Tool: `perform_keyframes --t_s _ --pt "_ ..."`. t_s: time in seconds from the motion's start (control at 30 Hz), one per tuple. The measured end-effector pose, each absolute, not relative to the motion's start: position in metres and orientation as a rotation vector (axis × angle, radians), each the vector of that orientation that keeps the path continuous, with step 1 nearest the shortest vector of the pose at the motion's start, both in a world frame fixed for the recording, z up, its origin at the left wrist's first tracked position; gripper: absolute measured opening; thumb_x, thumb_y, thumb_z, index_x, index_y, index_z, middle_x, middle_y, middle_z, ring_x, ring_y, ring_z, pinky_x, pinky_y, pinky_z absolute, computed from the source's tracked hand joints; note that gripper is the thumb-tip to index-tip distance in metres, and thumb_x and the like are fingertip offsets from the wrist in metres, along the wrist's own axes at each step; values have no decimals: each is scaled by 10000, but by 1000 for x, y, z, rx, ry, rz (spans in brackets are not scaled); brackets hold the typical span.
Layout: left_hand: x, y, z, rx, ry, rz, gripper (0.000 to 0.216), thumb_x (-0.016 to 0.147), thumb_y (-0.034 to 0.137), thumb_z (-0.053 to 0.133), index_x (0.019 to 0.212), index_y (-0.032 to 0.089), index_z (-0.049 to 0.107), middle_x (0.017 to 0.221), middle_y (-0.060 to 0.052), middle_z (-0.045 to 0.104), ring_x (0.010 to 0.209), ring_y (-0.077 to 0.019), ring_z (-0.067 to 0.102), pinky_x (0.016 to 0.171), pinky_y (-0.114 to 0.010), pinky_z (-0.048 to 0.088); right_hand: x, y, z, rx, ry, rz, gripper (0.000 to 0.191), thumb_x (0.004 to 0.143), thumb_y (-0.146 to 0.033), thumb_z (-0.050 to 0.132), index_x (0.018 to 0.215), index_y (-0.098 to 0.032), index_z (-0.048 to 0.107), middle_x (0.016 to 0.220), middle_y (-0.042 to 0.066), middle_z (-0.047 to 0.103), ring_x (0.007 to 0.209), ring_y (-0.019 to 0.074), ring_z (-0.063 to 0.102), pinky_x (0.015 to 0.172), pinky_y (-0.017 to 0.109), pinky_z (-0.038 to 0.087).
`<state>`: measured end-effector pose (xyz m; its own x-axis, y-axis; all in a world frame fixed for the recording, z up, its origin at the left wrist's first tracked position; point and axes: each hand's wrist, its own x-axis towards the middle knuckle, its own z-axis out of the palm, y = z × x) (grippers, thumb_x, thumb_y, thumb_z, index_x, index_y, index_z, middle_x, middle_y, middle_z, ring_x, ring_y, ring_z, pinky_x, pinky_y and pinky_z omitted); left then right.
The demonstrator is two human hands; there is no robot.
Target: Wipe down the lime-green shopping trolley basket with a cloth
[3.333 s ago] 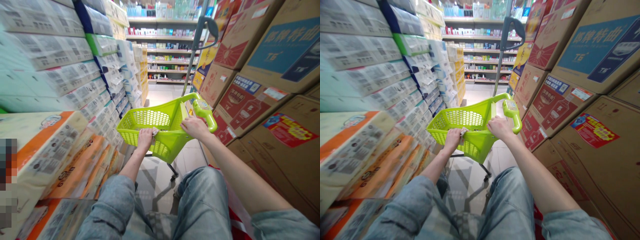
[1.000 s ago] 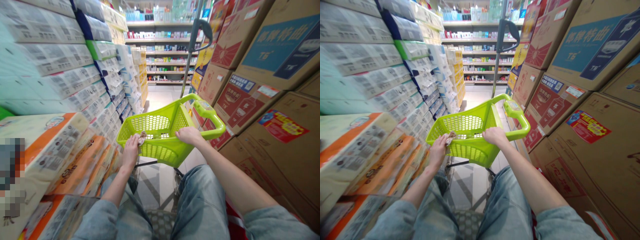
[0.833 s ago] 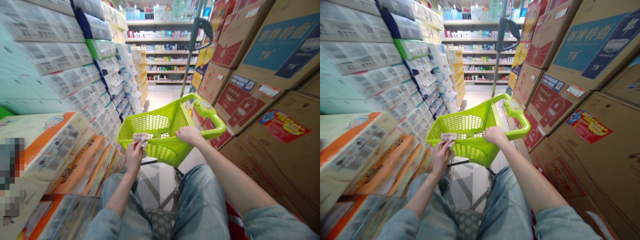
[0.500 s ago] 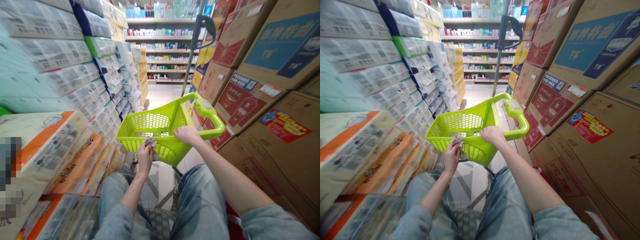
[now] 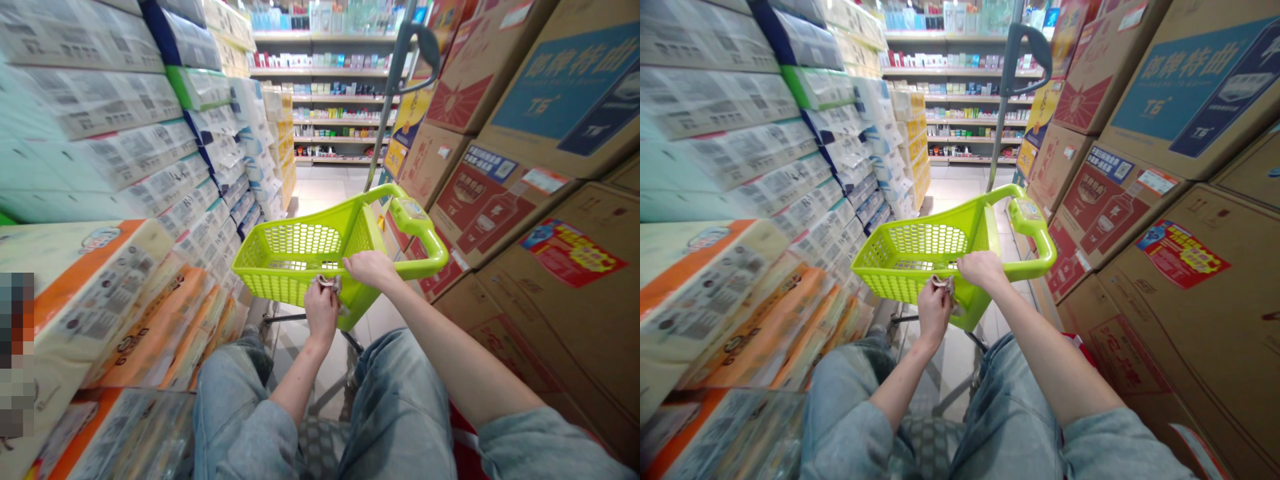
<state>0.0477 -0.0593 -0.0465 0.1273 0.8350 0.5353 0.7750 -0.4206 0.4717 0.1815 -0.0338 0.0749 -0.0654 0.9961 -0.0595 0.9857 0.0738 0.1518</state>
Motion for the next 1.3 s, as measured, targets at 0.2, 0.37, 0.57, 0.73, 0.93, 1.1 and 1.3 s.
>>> perform_keyframes --t_s 0.2,0.37,0.57,0.73,0.93,1.1,1.3 --pt "77 -73 -48 2490 1446 939 161 828 153 509 843 179 667 940 -98 611 888 -227 549 782 -361 429 182 -34 74 2044 2171 124 571 955 -372 190 986 -132 707 984 175 708 941 270 673 802 373 492" --pt "72 -74 -66 2557 1315 729 154 802 116 520 793 171 664 960 -93 634 914 -230 565 800 -367 437 181 -35 74 2085 2169 86 565 954 -397 210 957 -148 717 979 158 715 942 262 673 821 371 485" --pt "46 -77 -57 2290 1279 1098 181 838 99 442 802 169 605 833 -61 601 803 -180 558 744 -302 450 180 -37 73 2085 2216 128 559 953 -379 220 934 -130 721 938 163 718 902 257 682 789 349 492" --pt "21 -73 -28 2119 1272 1480 184 893 172 430 993 184 584 977 -75 595 932 -175 555 853 -309 456 179 -38 74 2073 2217 104 560 955 -368 219 921 -125 722 936 167 719 906 248 681 792 335 490" --pt "0 -51 -4 2088 1424 1657 203 915 225 413 1017 185 584 1055 -93 587 1040 -195 544 921 -348 450 178 -39 77 2090 2166 66 570 957 -385 213 942 -132 723 973 168 715 935 243 675 817 333 484" --pt "-4 -27 -11 2309 1375 1519 256 907 201 392 1073 174 585 1155 -120 582 1110 -206 528 965 -372 433 179 -40 76 2078 2184 79 571 958 -374 205 939 -135 723 960 162 717 930 238 676 816 330 482" --pt "0 -20 -30 2645 1278 1079 453 868 305 500 1281 121 480 1326 -179 505 1286 -283 403 1069 -477 338 180 -39 71 2083 2225 143 556 952 -361 232 912 -101 721 934 179 717 916 238 680 805 319 485"
